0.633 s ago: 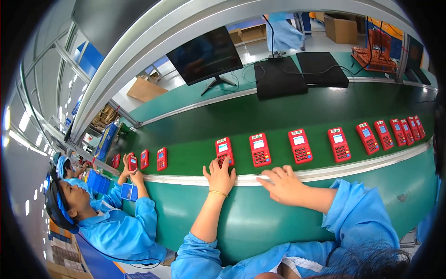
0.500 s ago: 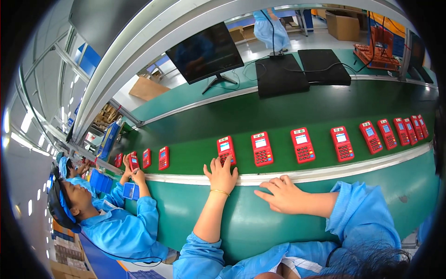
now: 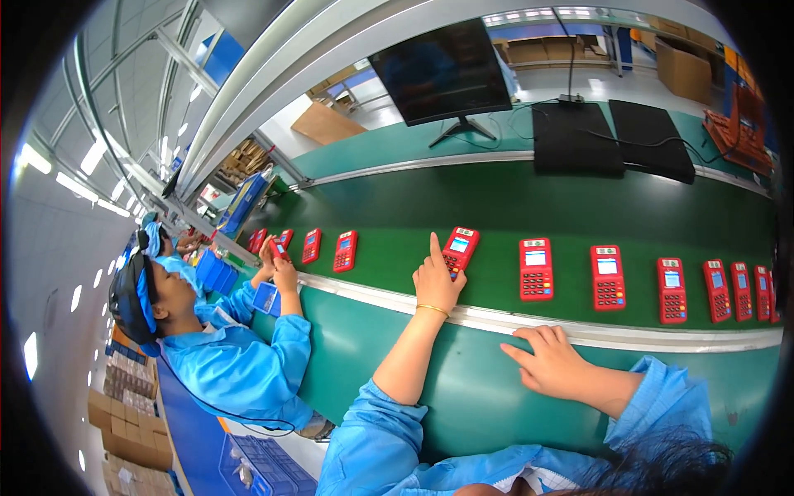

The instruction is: The person presses buttons on the keypads of electronic handheld devices along an assembly line conveyor belt by hand.

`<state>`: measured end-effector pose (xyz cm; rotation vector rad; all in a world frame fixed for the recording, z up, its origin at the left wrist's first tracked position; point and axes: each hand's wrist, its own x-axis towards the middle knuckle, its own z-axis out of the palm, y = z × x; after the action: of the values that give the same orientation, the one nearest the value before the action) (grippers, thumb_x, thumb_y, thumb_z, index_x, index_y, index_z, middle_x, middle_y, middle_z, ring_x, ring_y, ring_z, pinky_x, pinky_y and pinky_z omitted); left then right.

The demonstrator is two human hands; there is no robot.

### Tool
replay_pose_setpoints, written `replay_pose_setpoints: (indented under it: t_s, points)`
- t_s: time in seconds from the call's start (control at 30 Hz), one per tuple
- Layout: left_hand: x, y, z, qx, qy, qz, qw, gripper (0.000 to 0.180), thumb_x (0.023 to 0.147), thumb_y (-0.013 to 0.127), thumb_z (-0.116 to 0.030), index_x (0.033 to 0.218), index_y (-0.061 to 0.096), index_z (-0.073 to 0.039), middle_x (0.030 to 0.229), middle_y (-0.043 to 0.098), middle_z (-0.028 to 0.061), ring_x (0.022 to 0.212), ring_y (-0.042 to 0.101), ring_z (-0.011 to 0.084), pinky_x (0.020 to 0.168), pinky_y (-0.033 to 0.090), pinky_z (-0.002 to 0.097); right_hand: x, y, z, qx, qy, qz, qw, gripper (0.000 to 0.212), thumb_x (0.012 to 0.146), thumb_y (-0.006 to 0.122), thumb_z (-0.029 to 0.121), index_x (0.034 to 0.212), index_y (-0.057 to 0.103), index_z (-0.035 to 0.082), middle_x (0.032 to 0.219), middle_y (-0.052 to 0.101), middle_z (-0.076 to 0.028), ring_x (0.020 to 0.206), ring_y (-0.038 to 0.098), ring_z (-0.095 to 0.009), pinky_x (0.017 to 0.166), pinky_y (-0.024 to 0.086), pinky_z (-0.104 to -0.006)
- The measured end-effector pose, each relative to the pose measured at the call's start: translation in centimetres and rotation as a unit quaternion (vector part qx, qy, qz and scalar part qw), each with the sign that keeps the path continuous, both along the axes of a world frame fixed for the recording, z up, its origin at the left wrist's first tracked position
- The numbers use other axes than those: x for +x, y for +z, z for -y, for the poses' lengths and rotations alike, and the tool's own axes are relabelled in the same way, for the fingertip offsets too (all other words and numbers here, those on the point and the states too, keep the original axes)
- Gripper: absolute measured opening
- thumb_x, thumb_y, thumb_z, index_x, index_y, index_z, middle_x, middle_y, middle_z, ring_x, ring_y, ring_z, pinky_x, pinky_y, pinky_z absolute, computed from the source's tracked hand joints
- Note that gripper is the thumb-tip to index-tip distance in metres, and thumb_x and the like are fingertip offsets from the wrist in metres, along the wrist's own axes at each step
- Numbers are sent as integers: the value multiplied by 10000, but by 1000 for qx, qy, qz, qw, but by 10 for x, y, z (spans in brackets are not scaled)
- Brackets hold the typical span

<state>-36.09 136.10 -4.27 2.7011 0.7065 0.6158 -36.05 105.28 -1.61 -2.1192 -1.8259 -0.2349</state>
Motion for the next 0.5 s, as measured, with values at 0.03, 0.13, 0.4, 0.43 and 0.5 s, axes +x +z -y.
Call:
replay_pose_setpoints:
  t_s: [0.03,0.13,0.4,0.43,0.5]
  points:
    - [-3,0,-16,14,5,15,1000,1063,787,793,-248,1603,156,-7,1068,668,236,962,661,423,900,494,517,0,1,-1,0,9,0,1000,591,774,749,203,1347,630,122,1352,534,-142,1193,510,-339,952,406,-472]
    - [-21,-10,-83,24,89,16,996,1029,796,788,-266,1591,189,-2,1030,684,234,938,674,422,849,512,519,-1,4,-2,-9,-7,-22,1000,564,782,731,188,1335,640,123,1350,524,-149,1188,502,-345,960,407,-480]
    - [-58,-38,-177,87,174,33,980,744,906,723,-344,1534,389,-126,1290,621,161,1224,570,368,1031,371,578,2,4,-10,-37,-26,-66,997,545,800,719,187,1335,636,127,1348,506,-148,1181,482,-354,998,394,-486]
    - [-60,-43,-185,166,178,65,968,626,933,690,-330,1495,470,-166,1343,591,134,1284,526,356,1052,344,581,2,4,-12,-40,-25,-67,997,545,800,719,187,1335,636,127,1348,506,-148,1181,482,-354,998,394,-486]
    - [-72,-49,-218,151,195,56,968,519,948,662,-304,1440,532,-200,1365,573,111,1309,499,354,1056,338,578,1,3,-15,-44,-26,-66,996,549,794,731,191,1330,634,127,1343,506,-147,1182,478,-360,1004,392,-490]
